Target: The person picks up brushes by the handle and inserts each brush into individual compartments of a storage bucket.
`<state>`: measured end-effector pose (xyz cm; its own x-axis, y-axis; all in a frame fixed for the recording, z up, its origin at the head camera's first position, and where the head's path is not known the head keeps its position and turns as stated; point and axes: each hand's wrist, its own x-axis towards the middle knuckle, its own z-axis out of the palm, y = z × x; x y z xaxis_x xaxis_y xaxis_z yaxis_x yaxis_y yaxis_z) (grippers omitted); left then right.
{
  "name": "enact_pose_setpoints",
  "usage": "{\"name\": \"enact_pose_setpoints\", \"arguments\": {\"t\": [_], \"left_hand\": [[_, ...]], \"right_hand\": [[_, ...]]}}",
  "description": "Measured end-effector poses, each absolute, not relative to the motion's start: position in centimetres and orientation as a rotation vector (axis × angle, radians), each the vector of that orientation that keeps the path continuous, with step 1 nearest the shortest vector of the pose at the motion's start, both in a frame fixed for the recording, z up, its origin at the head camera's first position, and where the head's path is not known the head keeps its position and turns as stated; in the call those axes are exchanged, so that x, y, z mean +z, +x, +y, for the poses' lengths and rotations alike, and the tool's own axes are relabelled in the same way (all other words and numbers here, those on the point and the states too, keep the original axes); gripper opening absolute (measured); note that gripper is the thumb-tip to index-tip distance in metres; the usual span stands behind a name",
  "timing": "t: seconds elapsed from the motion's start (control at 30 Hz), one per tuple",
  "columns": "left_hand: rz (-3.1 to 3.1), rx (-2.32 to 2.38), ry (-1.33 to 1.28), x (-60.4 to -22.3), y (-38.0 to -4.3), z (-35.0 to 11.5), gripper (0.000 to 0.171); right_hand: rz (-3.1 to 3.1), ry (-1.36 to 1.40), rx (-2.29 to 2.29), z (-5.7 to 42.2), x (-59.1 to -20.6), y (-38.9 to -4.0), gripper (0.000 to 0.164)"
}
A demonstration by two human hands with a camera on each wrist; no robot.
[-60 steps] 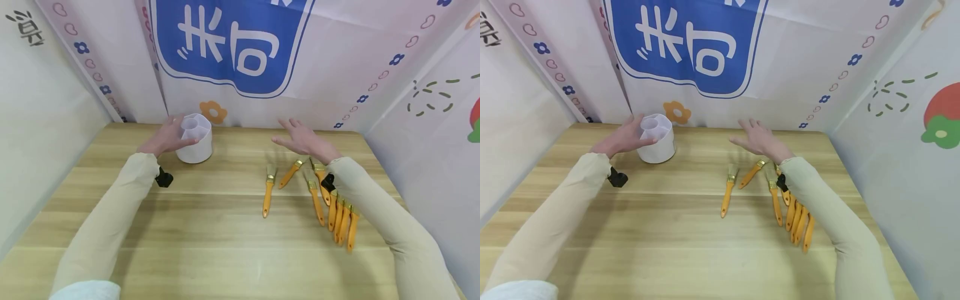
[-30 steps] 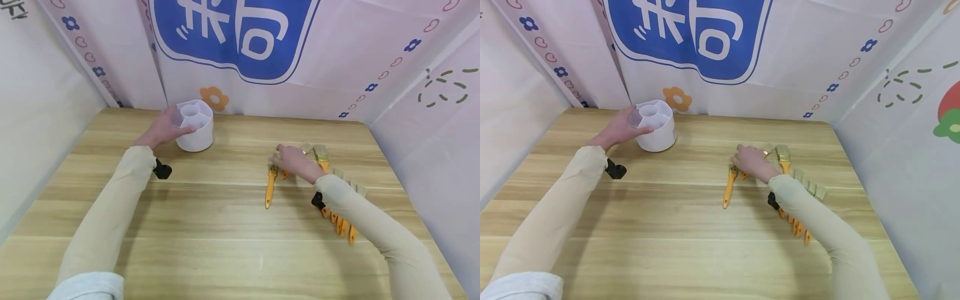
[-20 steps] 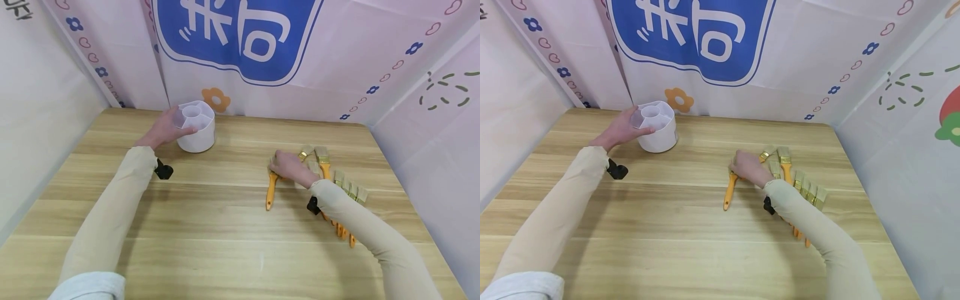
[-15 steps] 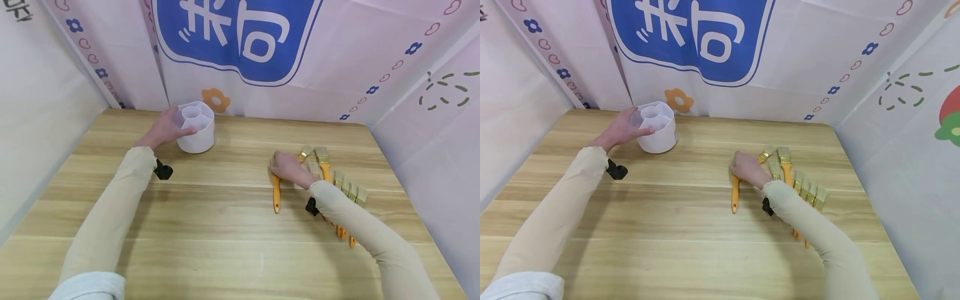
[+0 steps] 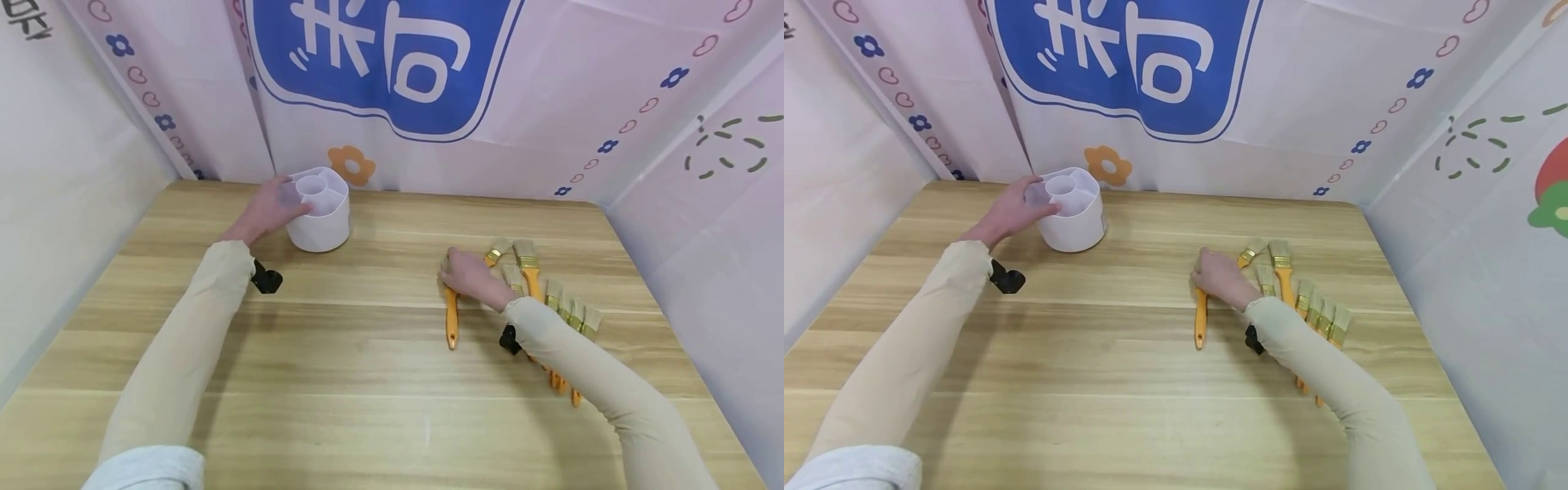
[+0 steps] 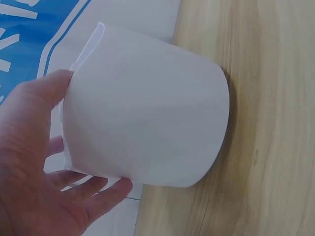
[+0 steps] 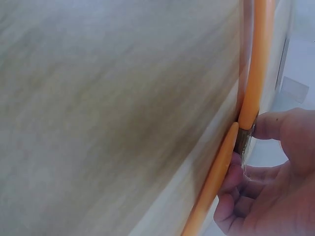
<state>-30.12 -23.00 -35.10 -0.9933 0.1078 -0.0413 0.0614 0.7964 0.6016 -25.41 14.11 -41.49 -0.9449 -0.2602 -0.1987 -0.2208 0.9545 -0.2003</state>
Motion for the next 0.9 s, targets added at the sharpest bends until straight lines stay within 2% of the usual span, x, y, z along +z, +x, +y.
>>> {"name": "enact_pose_setpoints", "arguments": {"t": [0.43, 0.9], "left_hand": [[2.897, 0.943, 0.086, -34.6, -30.3, -22.9, 0.081], [2.859, 0.874, 0.101, -34.2, -29.1, -21.2, 0.077]], "right_hand": [[2.867, -0.344, -0.255, 14.0, -41.4, -25.2, 0.047], [2.882, -0.345, -0.214, 13.9, -41.6, -25.3, 0.043]]}}
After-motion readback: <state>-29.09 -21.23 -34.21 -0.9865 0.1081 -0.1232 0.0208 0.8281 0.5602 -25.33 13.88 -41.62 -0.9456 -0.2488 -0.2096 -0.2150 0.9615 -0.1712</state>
